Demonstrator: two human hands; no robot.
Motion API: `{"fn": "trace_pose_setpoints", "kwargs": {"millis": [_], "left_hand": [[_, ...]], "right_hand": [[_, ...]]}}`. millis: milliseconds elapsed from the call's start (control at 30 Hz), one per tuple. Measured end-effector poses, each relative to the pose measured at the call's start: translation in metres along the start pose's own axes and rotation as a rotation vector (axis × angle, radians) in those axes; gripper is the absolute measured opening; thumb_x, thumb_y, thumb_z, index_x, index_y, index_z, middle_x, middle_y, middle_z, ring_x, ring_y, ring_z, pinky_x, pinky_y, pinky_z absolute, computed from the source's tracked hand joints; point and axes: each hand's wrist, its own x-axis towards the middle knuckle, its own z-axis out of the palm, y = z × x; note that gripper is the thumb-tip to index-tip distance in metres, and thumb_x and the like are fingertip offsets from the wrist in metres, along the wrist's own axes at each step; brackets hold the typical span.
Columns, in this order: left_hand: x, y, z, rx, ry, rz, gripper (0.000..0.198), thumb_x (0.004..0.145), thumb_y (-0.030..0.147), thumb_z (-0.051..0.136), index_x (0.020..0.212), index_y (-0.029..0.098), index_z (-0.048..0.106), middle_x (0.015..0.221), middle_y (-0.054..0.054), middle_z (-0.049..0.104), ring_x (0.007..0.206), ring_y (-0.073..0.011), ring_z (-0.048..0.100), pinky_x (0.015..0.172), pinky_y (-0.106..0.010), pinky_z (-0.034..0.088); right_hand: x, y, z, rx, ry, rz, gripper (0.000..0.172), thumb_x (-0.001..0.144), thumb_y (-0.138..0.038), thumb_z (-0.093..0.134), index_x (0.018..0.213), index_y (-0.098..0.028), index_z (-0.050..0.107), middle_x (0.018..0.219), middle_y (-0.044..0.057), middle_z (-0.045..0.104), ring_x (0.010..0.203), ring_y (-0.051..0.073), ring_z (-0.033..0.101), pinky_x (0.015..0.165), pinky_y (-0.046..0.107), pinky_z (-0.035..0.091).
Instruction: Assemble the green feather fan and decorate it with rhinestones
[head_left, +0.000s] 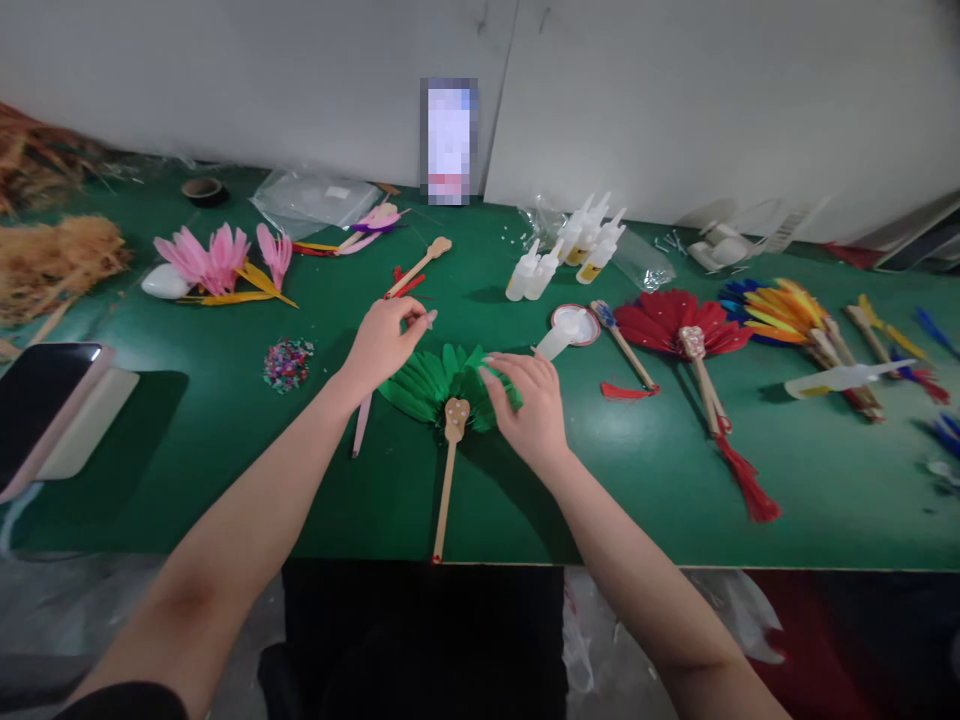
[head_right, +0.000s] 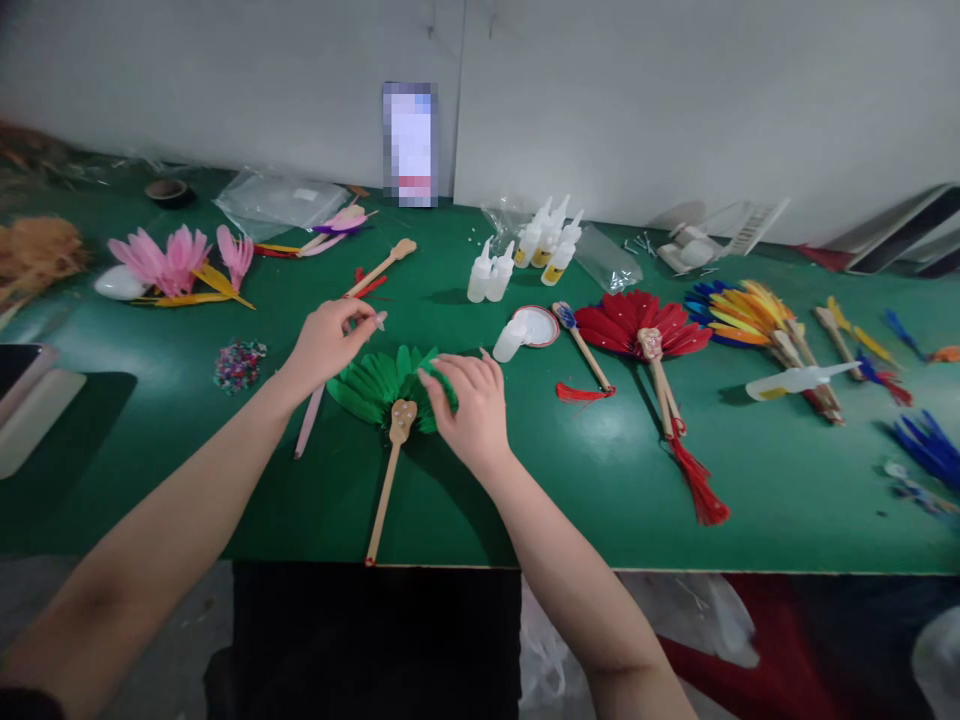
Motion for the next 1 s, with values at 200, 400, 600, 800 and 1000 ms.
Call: {"fn": "trace_pose_setpoints", "kwargs": {"millis": [200,400,600,800,1000], "left_hand": [[-0.006,0.006,-0.003,-0.145,0.069,-0.018,0.034,0.096,0.038,0.044,0.076,0.018,0.063,0.053,0.001,0.057,0.051,-0.0143,0.052,0.061,-0.027,0.04],[-0.016,0.026,-0.002,-0.258,0.106,0.063,0.023,0.086,0.037,0.059,0.072,0.02,0.066,0.068,-0.001,0.066,0.068,-0.0153,0.058,0.072,-0.027,0.041],[-0.011,0.004,-0.01,-0.497,0.361,-0.141,0.057,0.094,0.054,0.037,0.049,0.021,0.051,0.037,0.004,0.036,0.037,-0.0098,0.035,0.048,-0.027,0.03],[-0.024,-0.018,-0.048,-0.785,0.58,-0.266,0.054,0.092,0.06,0.033,0.051,0.024,0.033,0.034,0.008,0.018,0.034,-0.0084,0.019,0.042,-0.025,0.021],[-0.057,-0.024,-0.055,-0.877,0.624,-0.32,0.054,0.085,0.065,0.044,0.053,0.022,0.036,0.034,0.009,0.021,0.033,-0.0065,0.02,0.039,-0.023,0.019]], "right_hand": [[0.007,0.017,-0.007,0.006,0.143,0.073,0.032,0.097,-0.035,0.04,0.088,-0.021,0.068,0.083,0.009,0.073,0.081,0.024,0.067,0.081,0.041,0.053],[0.004,0.018,-0.004,0.109,0.152,0.086,0.038,0.099,-0.038,0.034,0.094,-0.02,0.067,0.082,0.006,0.075,0.075,0.018,0.07,0.073,0.031,0.056],[-0.003,0.02,-0.016,0.144,0.357,0.198,0.039,0.094,-0.047,0.043,0.078,-0.018,0.064,0.051,-0.001,0.058,0.045,0.012,0.054,0.051,0.024,0.045],[-0.001,0.022,-0.022,0.241,0.556,0.375,0.045,0.091,-0.054,0.046,0.07,-0.017,0.059,0.053,-0.002,0.053,0.045,0.011,0.047,0.046,0.025,0.037],[-0.007,0.036,-0.021,0.361,0.594,0.554,0.038,0.095,-0.046,0.049,0.084,-0.013,0.063,0.07,0.0,0.061,0.054,0.011,0.056,0.052,0.025,0.048]]}}
